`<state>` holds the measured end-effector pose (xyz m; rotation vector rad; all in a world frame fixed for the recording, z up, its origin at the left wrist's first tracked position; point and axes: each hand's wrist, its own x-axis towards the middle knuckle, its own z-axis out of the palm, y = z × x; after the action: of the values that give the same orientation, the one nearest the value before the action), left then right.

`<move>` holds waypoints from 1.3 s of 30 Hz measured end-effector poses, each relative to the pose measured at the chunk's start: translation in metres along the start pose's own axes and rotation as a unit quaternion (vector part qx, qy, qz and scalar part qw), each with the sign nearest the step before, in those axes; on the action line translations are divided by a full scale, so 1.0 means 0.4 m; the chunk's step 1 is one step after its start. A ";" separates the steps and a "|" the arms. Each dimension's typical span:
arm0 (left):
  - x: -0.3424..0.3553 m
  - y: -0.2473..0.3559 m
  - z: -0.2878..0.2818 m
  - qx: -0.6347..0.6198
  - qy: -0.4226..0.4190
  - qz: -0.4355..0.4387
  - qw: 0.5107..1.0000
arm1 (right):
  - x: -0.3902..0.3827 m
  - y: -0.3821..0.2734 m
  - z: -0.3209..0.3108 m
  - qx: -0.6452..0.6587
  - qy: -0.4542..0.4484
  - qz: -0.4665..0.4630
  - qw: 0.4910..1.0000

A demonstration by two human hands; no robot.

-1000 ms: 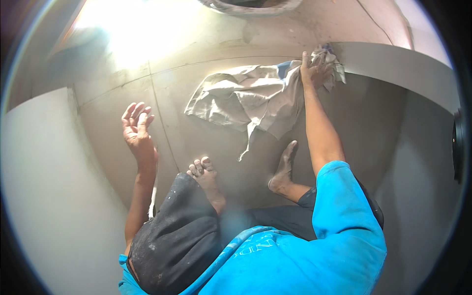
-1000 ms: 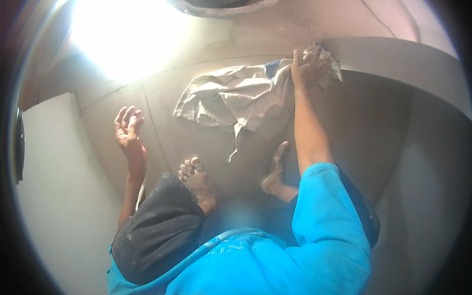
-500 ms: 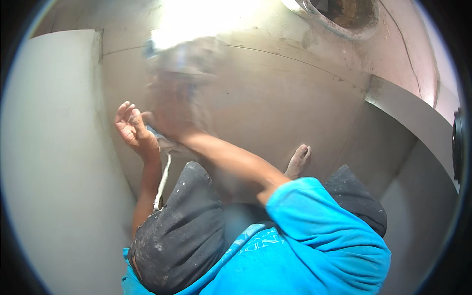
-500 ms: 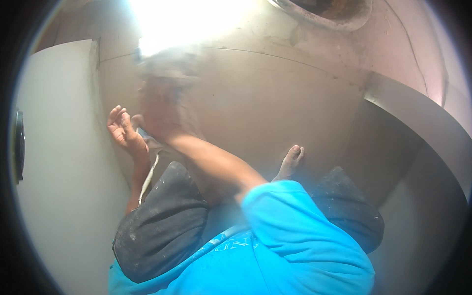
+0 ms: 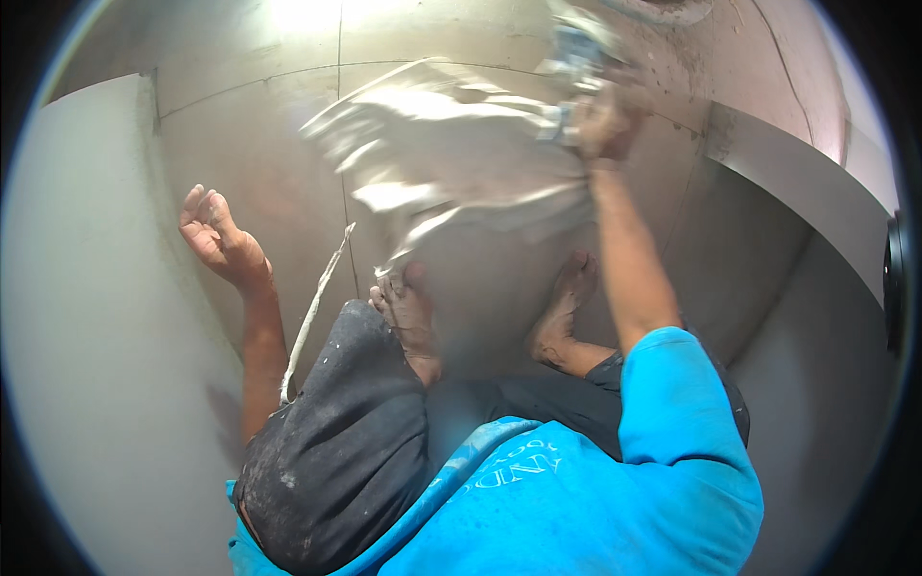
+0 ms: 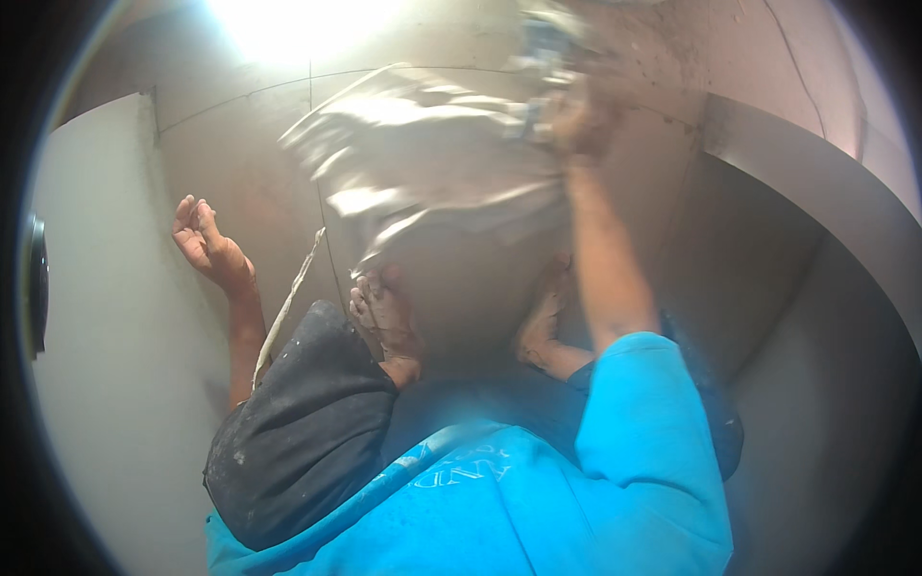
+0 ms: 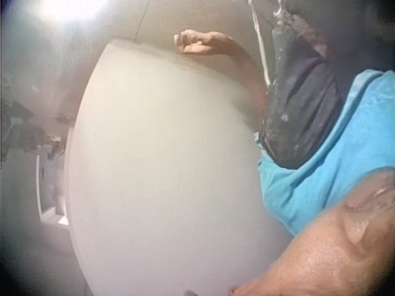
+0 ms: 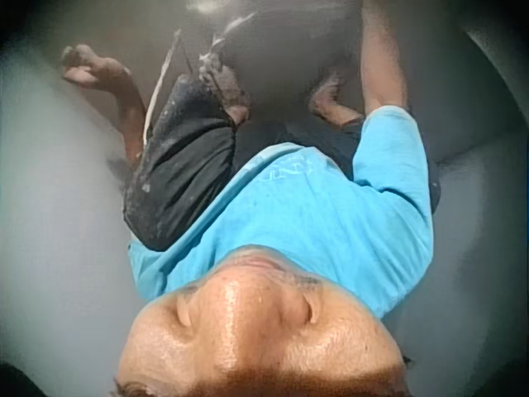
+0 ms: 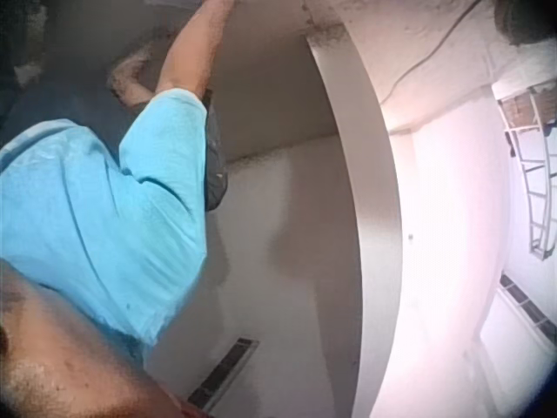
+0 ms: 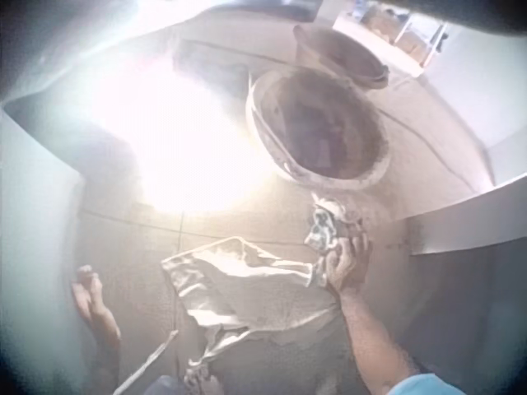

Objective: The person applies grout to the gaps between floor tiles using a grout float and a bucket. They then wipe the excess grout off the tiles with a cloth and sweep the floor with a broom.

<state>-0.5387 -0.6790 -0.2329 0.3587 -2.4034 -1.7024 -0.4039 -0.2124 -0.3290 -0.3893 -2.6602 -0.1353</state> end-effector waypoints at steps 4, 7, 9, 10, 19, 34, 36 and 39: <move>0.007 -0.023 -0.027 0.039 -0.008 0.007 0.999 | -0.063 0.316 -0.034 -0.130 -0.107 0.216 0.962; 0.004 -0.009 -0.032 0.099 -0.011 0.010 0.995 | -0.106 0.243 -0.028 -0.023 -0.061 0.402 0.914; 0.000 0.010 -0.033 0.138 -0.010 0.003 0.990 | -0.128 0.037 -0.032 0.032 -0.028 0.337 0.940; -0.004 0.021 -0.033 0.144 -0.022 0.006 0.989 | -0.114 -0.084 -0.035 0.070 0.026 0.280 0.957; -0.003 0.007 -0.027 0.070 -0.006 0.000 0.997 | 0.222 -1.006 -0.030 0.386 -0.023 0.052 0.921; 0.030 0.006 -0.090 0.190 -0.056 0.008 0.980 | -0.123 0.177 -0.037 -0.024 -0.043 0.150 0.987; 0.036 -0.009 -0.105 0.176 -0.060 0.003 0.982 | -0.100 0.265 -0.009 0.050 0.031 0.249 0.967; 0.034 -0.012 -0.104 0.160 -0.050 -0.033 0.985 | -0.046 0.219 -0.001 -0.113 -0.012 0.386 0.916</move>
<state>-0.5396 -0.7220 -0.2235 0.4071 -2.7738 -1.3842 -0.3619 -0.1334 -0.3340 -1.4755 -2.3107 -0.1838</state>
